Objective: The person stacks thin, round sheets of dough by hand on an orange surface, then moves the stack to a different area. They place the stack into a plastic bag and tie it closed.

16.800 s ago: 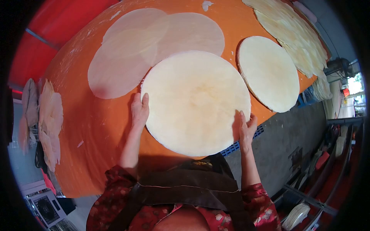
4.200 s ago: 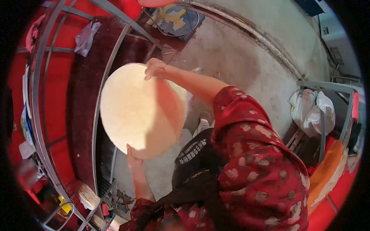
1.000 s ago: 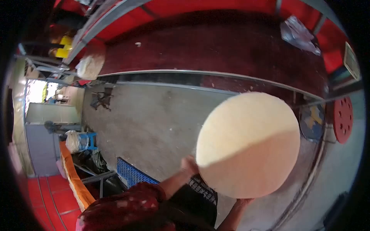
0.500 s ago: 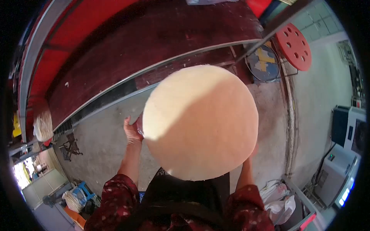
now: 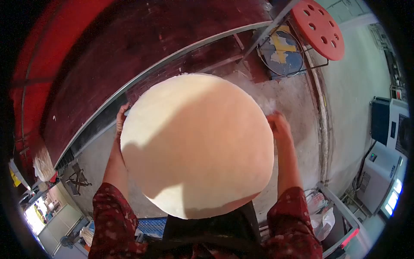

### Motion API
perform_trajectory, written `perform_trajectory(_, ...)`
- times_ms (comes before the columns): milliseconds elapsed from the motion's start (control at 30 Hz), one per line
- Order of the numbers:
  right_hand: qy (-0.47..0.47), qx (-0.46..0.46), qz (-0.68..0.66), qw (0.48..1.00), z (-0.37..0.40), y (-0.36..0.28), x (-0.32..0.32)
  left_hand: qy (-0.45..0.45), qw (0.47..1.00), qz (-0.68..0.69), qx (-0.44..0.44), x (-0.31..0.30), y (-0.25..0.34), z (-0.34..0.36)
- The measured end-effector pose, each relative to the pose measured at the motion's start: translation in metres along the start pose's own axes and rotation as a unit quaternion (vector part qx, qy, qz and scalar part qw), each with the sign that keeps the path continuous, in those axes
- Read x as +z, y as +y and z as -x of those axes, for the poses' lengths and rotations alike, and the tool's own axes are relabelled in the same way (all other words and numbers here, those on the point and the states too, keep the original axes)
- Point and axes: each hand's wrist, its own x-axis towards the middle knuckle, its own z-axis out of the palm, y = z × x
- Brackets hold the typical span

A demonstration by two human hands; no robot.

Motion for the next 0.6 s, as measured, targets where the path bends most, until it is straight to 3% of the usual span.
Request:
perform_trajectory(67, -0.008, -0.106, 0.219, 0.97, -0.042, 0.005, 0.023, 0.006, 0.999, -0.029, -0.035, 0.015, 0.008, -0.01)
perform_trajectory(133, -0.017, -0.204, 0.424, 0.882, -0.087, 0.019, 0.034, -0.016, 0.998, -0.052, -0.025, 0.038, 0.022, -0.013)
perform_trajectory(200, -0.152, -0.176, 0.176, 0.957, -0.126, 0.031, 0.037, -0.062, 0.994, -0.09, 0.001, 0.046, 0.036, -0.02)
perform_trajectory(267, -0.186, -0.25, 0.184, 0.932, -0.141, 0.032, 0.032, -0.119, 0.985, -0.126, -0.001, 0.063, 0.048, -0.01)
perform_trajectory(367, -0.091, -0.432, 0.487, 0.754, -0.094, -0.012, 0.063, -0.112, 0.985, -0.13, 0.015, 0.065, 0.043, -0.003)
perform_trajectory(433, -0.032, -0.475, 0.57, 0.669, -0.055, -0.031, 0.088, -0.094, 0.98, -0.172, 0.029, 0.07, 0.041, -0.007)
perform_trajectory(500, -0.15, -0.482, 0.347, 0.791, -0.06, -0.035, 0.098, -0.104, 0.968, -0.217, 0.071, 0.075, 0.044, -0.005)
perform_trajectory(533, -0.159, -0.395, 0.373, 0.825, -0.025, -0.066, 0.108, -0.118, 0.957, -0.244, 0.102, 0.076, 0.05, 0.005)
perform_trajectory(567, -0.168, -0.301, 0.395, 0.852, 0.006, -0.085, 0.113, -0.128, 0.945, -0.27, 0.131, 0.073, 0.052, 0.014)
perform_trajectory(600, -0.136, -0.379, 0.42, 0.813, 0.03, -0.087, 0.11, -0.09, 0.936, -0.287, 0.182, 0.068, 0.051, 0.019)
